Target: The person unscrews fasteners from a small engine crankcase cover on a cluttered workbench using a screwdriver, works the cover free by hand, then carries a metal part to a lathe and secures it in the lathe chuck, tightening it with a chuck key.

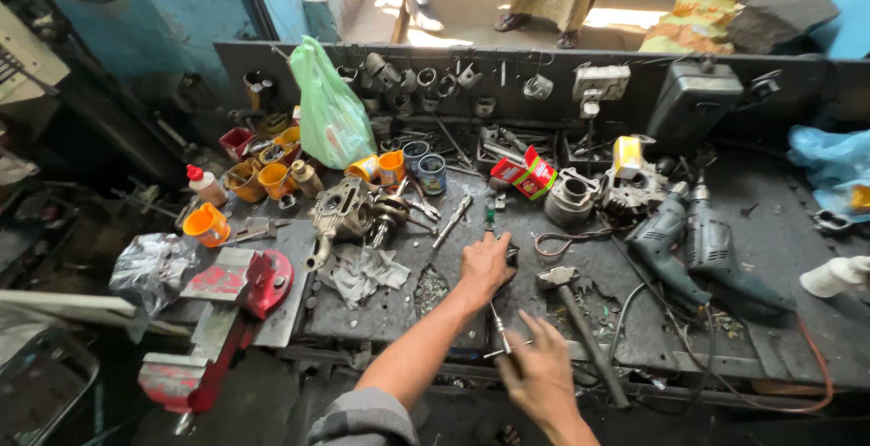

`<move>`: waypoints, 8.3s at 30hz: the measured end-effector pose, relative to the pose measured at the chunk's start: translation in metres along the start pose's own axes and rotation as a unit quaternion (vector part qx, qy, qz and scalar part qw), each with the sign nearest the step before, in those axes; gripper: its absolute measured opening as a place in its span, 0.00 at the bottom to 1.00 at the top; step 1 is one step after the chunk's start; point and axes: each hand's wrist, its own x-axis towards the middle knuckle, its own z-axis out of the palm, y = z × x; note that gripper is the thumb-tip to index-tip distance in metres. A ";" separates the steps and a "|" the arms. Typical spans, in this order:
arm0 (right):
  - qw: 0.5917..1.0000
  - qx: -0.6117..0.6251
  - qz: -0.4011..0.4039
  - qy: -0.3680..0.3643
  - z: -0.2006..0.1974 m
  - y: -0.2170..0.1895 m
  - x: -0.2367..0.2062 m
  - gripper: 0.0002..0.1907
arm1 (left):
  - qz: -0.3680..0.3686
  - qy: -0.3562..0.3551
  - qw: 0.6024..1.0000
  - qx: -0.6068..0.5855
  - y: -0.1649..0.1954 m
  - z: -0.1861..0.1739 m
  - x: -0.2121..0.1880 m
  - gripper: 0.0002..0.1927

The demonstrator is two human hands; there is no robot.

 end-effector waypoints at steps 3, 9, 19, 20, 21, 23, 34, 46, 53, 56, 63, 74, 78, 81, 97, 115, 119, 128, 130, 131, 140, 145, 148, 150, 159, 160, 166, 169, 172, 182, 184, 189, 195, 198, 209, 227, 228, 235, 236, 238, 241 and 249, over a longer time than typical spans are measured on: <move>0.973 -0.134 -0.136 -0.133 0.011 0.003 0.010 0.24 | -0.019 -0.015 1.000 0.008 0.003 0.002 0.004 0.35; 0.953 -0.221 -0.084 -0.191 0.054 0.028 -0.006 0.19 | -0.011 0.020 1.000 0.019 0.001 0.006 0.005 0.36; 0.475 0.676 0.560 0.056 0.083 -0.005 -0.013 0.17 | -0.028 -0.006 1.000 0.013 0.003 0.004 0.003 0.35; 0.450 0.692 0.562 0.054 0.078 -0.006 -0.013 0.18 | -0.024 0.002 1.000 0.008 0.003 0.003 0.002 0.36; 0.462 0.684 0.562 0.048 0.070 -0.006 -0.013 0.19 | -0.014 0.012 1.000 0.006 0.002 0.003 0.002 0.36; 0.591 0.604 0.532 0.050 0.050 -0.003 -0.015 0.20 | -0.006 0.014 1.000 0.008 0.002 0.002 0.002 0.36; 0.975 -0.161 -0.033 -0.148 0.043 0.003 -0.005 0.28 | -0.031 0.001 0.999 0.022 0.008 -0.004 0.002 0.36; 0.496 0.643 0.580 0.068 0.073 0.004 -0.019 0.25 | 0.003 0.003 1.000 -0.008 0.000 0.003 -0.004 0.36; 0.997 0.063 0.016 -0.044 0.036 0.000 -0.022 0.36 | -0.009 0.032 0.999 -0.003 -0.005 0.026 -0.006 0.37; 0.994 0.039 0.047 -0.088 0.043 0.002 -0.017 0.27 | 0.005 0.056 0.998 0.000 -0.006 0.034 -0.003 0.37; 0.697 0.525 0.484 0.057 0.078 0.006 -0.017 0.19 | 0.025 0.072 0.997 -0.014 -0.011 0.036 0.000 0.38; 0.985 0.074 0.156 0.022 0.049 0.005 -0.036 0.20 | 0.003 0.037 0.999 -0.006 -0.003 0.025 -0.002 0.37; 0.987 0.013 0.117 -0.109 0.048 0.010 -0.020 0.23 | -0.001 0.024 1.000 0.004 -0.002 0.026 0.001 0.36; 0.937 0.208 0.269 -0.080 0.054 0.011 -0.008 0.23 | 0.000 0.030 0.999 0.018 -0.002 0.027 0.001 0.38; 0.984 0.082 0.160 -0.007 0.038 0.008 -0.043 0.29 | 0.012 0.047 0.999 0.008 -0.006 0.037 -0.003 0.37; 0.961 0.192 0.202 0.005 0.044 0.007 -0.039 0.28 | 0.024 0.056 0.998 0.010 -0.006 0.039 0.002 0.37; 0.978 0.130 0.158 -0.035 0.046 0.011 -0.033 0.30 | 0.009 0.044 0.999 0.008 -0.010 0.040 0.003 0.34; 0.574 0.553 0.601 0.052 0.074 0.020 -0.034 0.23 | -0.002 0.063 0.998 0.028 -0.006 0.040 -0.001 0.38; 0.539 0.544 0.640 0.071 0.071 0.017 -0.039 0.24 | 0.000 0.063 0.998 0.025 -0.005 0.039 0.001 0.40; 0.700 0.453 0.546 0.081 0.068 0.015 -0.042 0.23 | 0.001 0.063 0.998 0.021 -0.005 0.039 0.001 0.41; 0.958 0.213 0.185 -0.043 0.051 0.015 -0.025 0.23 | -0.010 0.037 0.999 0.029 -0.006 0.042 0.001 0.39; 0.575 0.578 0.578 0.032 0.061 0.023 -0.017 0.23 | -0.008 0.055 0.998 0.030 -0.006 0.042 0.002 0.41; 0.545 0.577 0.607 0.042 0.058 0.022 -0.026 0.22 | -0.004 0.060 0.998 0.030 -0.007 0.043 0.003 0.41; 0.679 0.495 0.539 0.063 0.051 0.019 -0.033 0.22 | -0.009 0.052 0.998 0.029 -0.007 0.044 0.002 0.41; 0.976 0.139 0.162 -0.046 0.039 0.019 -0.024 0.21 | -0.005 0.048 0.998 0.028 -0.006 0.043 0.001 0.42; 0.958 0.192 0.210 -0.033 0.043 0.021 -0.022 0.21 | -0.002 0.053 0.998 0.030 -0.006 0.042 0.001 0.41; 0.623 0.535 0.570 0.032 0.059 0.025 -0.026 0.16 | 0.002 0.066 0.998 0.021 -0.008 0.045 -0.001 0.36; 0.591 0.543 0.594 0.052 0.048 0.017 -0.033 0.17 | -0.006 0.064 0.998 0.016 -0.009 0.047 0.000 0.35; 0.984 0.091 0.148 0.041 0.034 0.007 -0.039 0.28 | -0.002 0.059 0.998 0.015 -0.009 0.050 -0.001 0.33; 0.690 0.527 0.496 0.000 0.065 0.039 -0.038 0.27 | 0.010 0.084 0.996 0.014 -0.010 0.049 0.000 0.25; 0.463 0.638 0.613 0.048 0.067 0.048 -0.043 0.28 | 0.011 0.088 0.996 0.017 -0.010 0.049 0.001 0.23; 0.492 0.640 0.589 0.038 0.049 0.046 -0.057 0.30 | -0.010 0.069 0.997 0.021 -0.010 0.051 0.001 0.23; 0.573 0.597 0.560 0.022 0.016 0.032 -0.057 0.21 | 0.013 0.107 0.994 -0.001 -0.011 0.053 -0.001 0.23; 0.648 0.578 0.494 0.043 -0.003 0.034 -0.055 0.17 | 0.002 0.079 0.997 0.012 -0.009 0.051 0.000 0.26; 0.969 0.190 0.091 0.129 0.039 0.105 0.064 0.24 | -0.009 0.064 0.998 0.011 -0.002 0.028 0.000 0.40; 0.967 0.192 0.123 -0.112 0.057 0.119 0.040 0.20 | 0.013 0.025 0.999 -0.020 0.003 -0.001 -0.036 0.35; 0.969 0.192 0.121 -0.100 0.053 0.121 0.035 0.19 | 0.042 0.024 0.998 -0.035 0.004 -0.006 -0.046 0.34; 0.837 0.376 0.357 -0.172 0.030 0.157 -0.006 0.12 | 0.137 0.037 0.989 -0.045 0.012 -0.025 -0.098 0.41; 0.839 0.375 0.350 -0.183 0.028 0.163 -0.009 0.12 | 0.111 0.037 0.991 -0.058 0.010 -0.024 -0.095 0.39; 0.841 0.367 0.341 -0.205 0.024 0.173 -0.013 0.11 | 0.057 0.034 0.994 -0.089 0.004 -0.018 -0.085 0.34; 0.805 0.439 0.315 -0.246 0.022 0.183 -0.007 0.17 | -0.004 0.081 0.997 0.005 0.001 0.000 -0.070 0.33; 0.790 0.493 0.265 -0.250 0.046 0.177 0.039 0.17 | 0.007 0.045 0.993 0.105 0.033 0.057 -0.094 0.28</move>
